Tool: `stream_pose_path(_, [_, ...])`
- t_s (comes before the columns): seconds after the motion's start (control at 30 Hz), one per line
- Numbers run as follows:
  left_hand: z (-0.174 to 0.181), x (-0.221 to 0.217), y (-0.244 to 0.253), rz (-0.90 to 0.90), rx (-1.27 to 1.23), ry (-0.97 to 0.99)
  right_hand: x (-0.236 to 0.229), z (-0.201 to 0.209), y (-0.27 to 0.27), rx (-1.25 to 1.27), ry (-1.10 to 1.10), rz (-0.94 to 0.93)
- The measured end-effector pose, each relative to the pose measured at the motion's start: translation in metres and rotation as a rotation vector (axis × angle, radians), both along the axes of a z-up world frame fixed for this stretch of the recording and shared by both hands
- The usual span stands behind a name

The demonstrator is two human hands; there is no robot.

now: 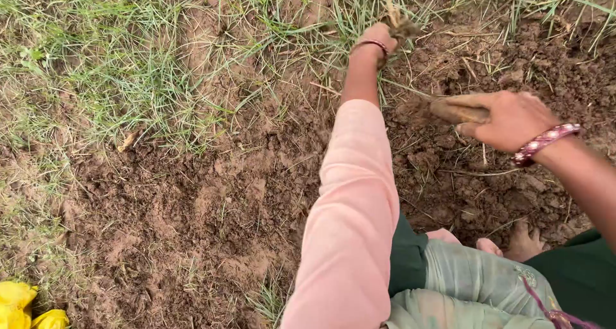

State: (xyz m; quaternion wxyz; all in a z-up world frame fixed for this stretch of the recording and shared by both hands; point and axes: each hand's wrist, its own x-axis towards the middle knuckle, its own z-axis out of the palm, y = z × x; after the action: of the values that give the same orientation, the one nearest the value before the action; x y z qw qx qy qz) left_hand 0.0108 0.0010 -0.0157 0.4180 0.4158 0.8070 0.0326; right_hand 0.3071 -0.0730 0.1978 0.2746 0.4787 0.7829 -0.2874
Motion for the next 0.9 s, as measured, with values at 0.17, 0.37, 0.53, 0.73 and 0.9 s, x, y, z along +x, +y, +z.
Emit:
stream_pose_path(0.17, [-0.077, 0.026, -0.001, -0.093, -0.216, 0.142, -0.034, -0.047, -0.018, 0.046, 0.165, -0.064])
stream_pose_path(0.37, [-0.069, 0.029, -0.029, -0.295, -0.47, 0.198, -0.063, -0.061, -0.011, 0.048, 0.166, -0.068])
stream_pose_path(0.53, [-0.127, -0.016, -0.046, -0.177, -0.386, 0.047, -0.077, -0.082, -0.023, 0.011, 0.2, -0.105])
stream_pose_path(0.73, [-0.126, -0.034, -0.054, -0.091, -0.304, -0.052, -0.096, -0.116, -0.035, 0.022, 0.191, -0.184])
stream_pose_path(0.9, [-0.158, -0.039, -0.06, -0.06, -0.214, -0.04, -0.107, -0.195, -0.058, 0.179, 0.34, -0.229])
